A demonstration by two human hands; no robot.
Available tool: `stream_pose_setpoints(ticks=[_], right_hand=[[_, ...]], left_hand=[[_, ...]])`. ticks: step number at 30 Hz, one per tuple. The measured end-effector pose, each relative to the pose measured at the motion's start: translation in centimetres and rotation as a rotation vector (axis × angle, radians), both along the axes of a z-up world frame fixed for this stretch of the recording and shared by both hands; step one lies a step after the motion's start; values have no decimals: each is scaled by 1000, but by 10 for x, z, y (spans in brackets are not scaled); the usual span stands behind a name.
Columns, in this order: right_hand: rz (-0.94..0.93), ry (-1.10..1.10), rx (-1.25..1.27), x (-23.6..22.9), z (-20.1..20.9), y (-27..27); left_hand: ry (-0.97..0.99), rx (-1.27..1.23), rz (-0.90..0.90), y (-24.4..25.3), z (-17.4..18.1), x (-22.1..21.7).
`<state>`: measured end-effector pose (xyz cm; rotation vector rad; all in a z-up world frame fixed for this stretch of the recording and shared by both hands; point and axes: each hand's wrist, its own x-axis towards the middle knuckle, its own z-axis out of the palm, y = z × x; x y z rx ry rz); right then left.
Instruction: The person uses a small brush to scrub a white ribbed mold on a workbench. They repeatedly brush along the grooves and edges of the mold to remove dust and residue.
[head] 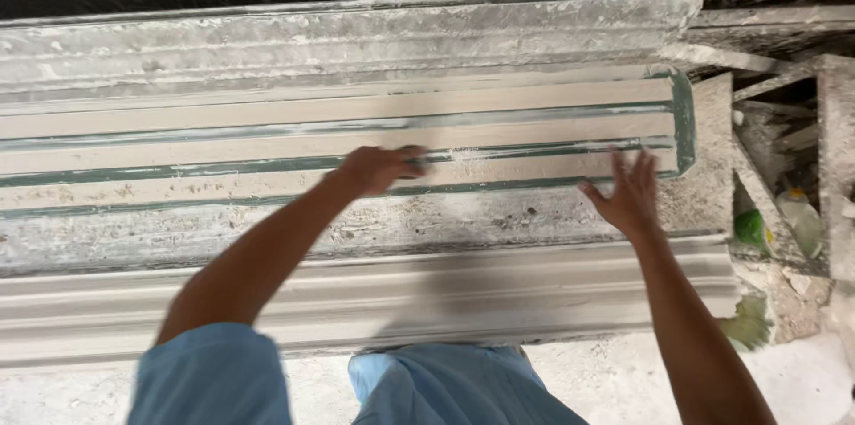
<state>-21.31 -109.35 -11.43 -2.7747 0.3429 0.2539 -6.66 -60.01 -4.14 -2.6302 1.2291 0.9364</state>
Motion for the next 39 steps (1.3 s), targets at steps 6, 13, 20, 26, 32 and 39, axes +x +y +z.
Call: stream_pose_setpoints(ticks=[6,13,20,26,32,39], right_hand=[[-35,-112,39,-8,-7,-31],[-48,-111,-60,-9,-16,-21],[-46,-165,-87,-17,-14,-24],[-62,-200,-66,-14,-14,-16],[-144,26,-77,-2,0,-14],[-162,174,-112,5,5,-25]], left_hand=[[-59,179,69,130,37,9],[35,-195,16,-70,-13,8],[20,19,-90,-78,0,5],[-2,150,4,47,21,9],[396,-55,399,-130,-30,6],[-79,-342,-61,-186,-54,-2]])
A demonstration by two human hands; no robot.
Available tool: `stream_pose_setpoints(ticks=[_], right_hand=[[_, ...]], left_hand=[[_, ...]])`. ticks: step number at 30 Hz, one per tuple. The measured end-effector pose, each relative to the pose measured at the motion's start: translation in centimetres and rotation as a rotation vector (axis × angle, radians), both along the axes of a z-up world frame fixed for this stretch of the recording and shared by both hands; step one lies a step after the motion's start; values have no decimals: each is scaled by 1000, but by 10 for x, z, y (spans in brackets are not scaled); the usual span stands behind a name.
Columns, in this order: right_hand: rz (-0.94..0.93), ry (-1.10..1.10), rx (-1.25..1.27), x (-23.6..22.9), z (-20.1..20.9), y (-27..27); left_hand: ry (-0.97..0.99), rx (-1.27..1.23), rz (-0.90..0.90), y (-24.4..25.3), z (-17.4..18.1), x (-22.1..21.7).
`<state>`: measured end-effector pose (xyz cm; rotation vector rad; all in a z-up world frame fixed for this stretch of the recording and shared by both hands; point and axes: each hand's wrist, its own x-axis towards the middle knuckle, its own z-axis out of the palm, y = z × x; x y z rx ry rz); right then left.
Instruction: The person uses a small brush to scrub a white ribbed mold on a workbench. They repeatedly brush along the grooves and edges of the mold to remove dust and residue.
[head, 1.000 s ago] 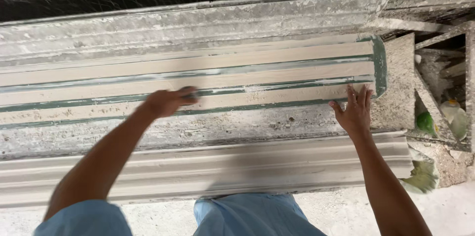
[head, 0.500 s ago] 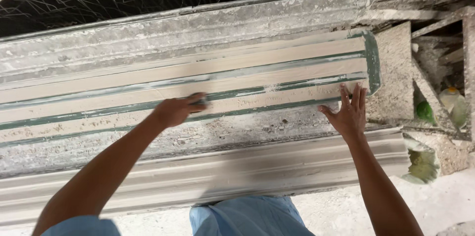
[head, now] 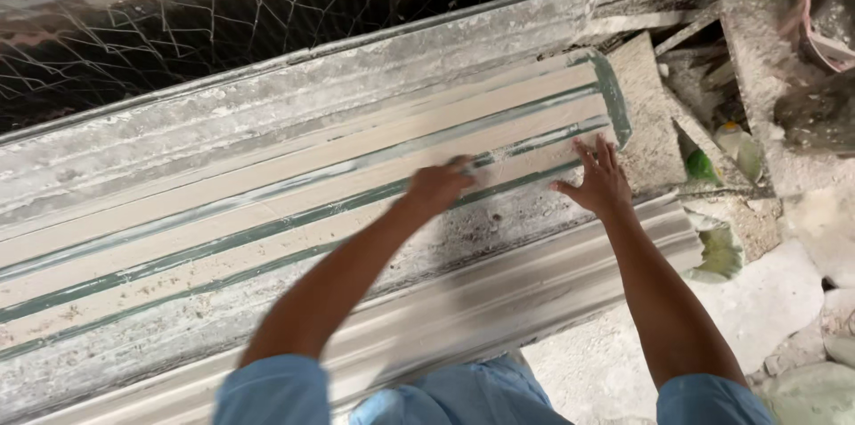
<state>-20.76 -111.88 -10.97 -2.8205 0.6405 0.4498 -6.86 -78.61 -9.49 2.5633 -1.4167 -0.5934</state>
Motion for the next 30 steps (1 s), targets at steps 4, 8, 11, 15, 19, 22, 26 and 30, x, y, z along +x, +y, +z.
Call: stream_pose_setpoints(ticks=[4,8,11,15,19,22,26,30], right_hand=[[30,-68,13,-7,-17,1],[57,-77,-27,-3,-17,-1],[43,-59,-7,-5,-15,0],[71,-32,-18,0,-2,4],[35,80,-1,-3,10,0],[95,24,-8,-13,5,-10],[210,-62,33,-14,-4,-60],[183,-221,63,1,-15,-103]], left_hand=[[19,230,25,144,43,12],[1,436,32,197,78,20],[-116,275,-33,141,58,13],[17,152,-83,-15,20,18],[-113,116,-167,-142,18,17],[111,281,-49,-143,36,11],[101,306,1,-63,70,8],[65,487,10,-43,77,8]])
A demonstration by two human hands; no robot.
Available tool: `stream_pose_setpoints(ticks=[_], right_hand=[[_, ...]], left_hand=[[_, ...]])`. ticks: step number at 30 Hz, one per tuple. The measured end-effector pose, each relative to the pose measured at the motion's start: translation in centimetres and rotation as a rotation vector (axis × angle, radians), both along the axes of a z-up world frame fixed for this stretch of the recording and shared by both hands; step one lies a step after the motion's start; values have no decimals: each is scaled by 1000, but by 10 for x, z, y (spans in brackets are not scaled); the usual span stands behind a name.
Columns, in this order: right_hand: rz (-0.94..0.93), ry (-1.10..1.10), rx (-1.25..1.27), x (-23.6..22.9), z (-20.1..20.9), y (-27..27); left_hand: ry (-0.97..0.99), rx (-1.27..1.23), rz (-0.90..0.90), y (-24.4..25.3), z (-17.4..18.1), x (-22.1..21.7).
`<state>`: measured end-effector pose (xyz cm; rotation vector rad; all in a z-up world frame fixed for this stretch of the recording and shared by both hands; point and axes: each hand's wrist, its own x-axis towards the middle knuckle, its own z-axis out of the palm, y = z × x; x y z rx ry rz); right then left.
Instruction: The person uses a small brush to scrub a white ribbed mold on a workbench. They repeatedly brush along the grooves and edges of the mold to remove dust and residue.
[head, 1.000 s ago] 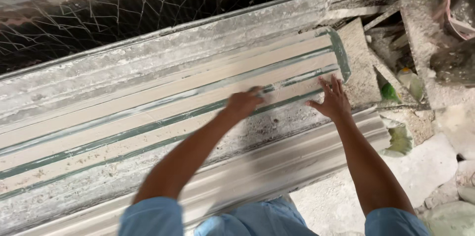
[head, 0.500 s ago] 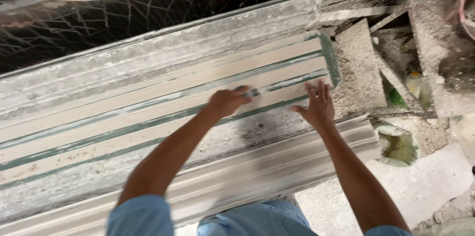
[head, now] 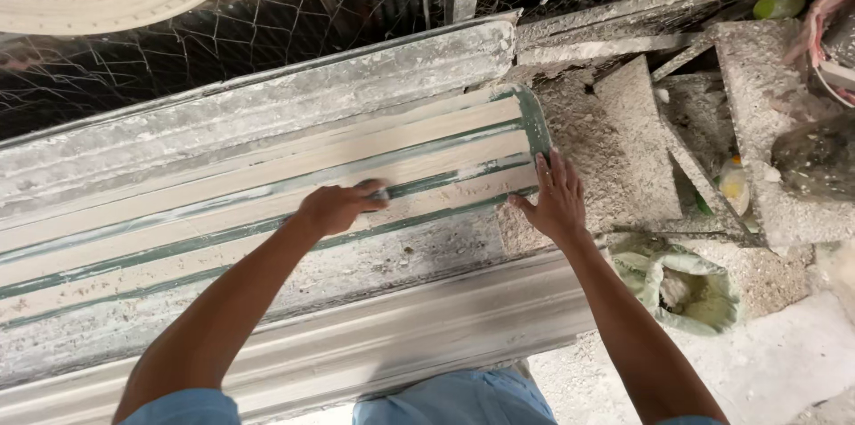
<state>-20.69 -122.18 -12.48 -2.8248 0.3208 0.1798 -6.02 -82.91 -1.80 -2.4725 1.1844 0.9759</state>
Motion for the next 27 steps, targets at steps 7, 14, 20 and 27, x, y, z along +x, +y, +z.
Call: stream_pose_setpoints(ticks=[7,14,20,27], right_hand=[[-126,90,168,6,18,-1],[-260,13,200,6,10,-1],[-276,11,277,3,-5,-1],[-338,104,323,6,1,-3]], left_hand=[[-75,-383,-170,-187,-70,-3],[-9,-236,-188,-142,-50,11],[15,-373,-158,-205,-67,10],[188,-204,-2,-195,-47,15]])
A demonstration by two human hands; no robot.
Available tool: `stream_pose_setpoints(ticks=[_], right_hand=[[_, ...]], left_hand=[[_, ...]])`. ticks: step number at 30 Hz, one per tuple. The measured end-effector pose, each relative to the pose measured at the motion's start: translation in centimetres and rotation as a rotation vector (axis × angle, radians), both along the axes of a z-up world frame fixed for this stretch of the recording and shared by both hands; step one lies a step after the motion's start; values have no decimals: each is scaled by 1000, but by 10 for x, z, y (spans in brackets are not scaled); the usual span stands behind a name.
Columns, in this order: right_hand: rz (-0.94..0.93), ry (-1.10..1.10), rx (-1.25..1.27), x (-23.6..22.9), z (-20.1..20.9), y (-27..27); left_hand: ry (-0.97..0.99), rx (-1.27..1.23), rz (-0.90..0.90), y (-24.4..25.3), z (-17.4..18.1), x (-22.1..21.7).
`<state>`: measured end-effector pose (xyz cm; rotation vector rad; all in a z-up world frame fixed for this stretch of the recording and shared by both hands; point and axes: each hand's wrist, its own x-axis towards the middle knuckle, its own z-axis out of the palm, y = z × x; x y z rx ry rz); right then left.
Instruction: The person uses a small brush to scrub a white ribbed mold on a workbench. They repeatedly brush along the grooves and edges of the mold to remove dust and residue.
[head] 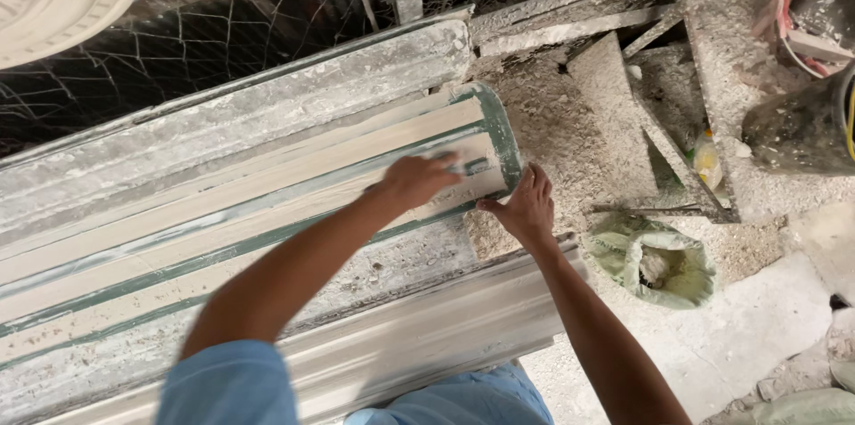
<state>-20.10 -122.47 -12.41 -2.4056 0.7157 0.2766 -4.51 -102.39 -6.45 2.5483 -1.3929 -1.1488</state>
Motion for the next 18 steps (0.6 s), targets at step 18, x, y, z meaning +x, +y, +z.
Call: stream_pose_setpoints(ticks=[18], right_hand=[[-103,161,46,0,7,5]], left_hand=[[-164,-320,-2,-45,-20,-23]])
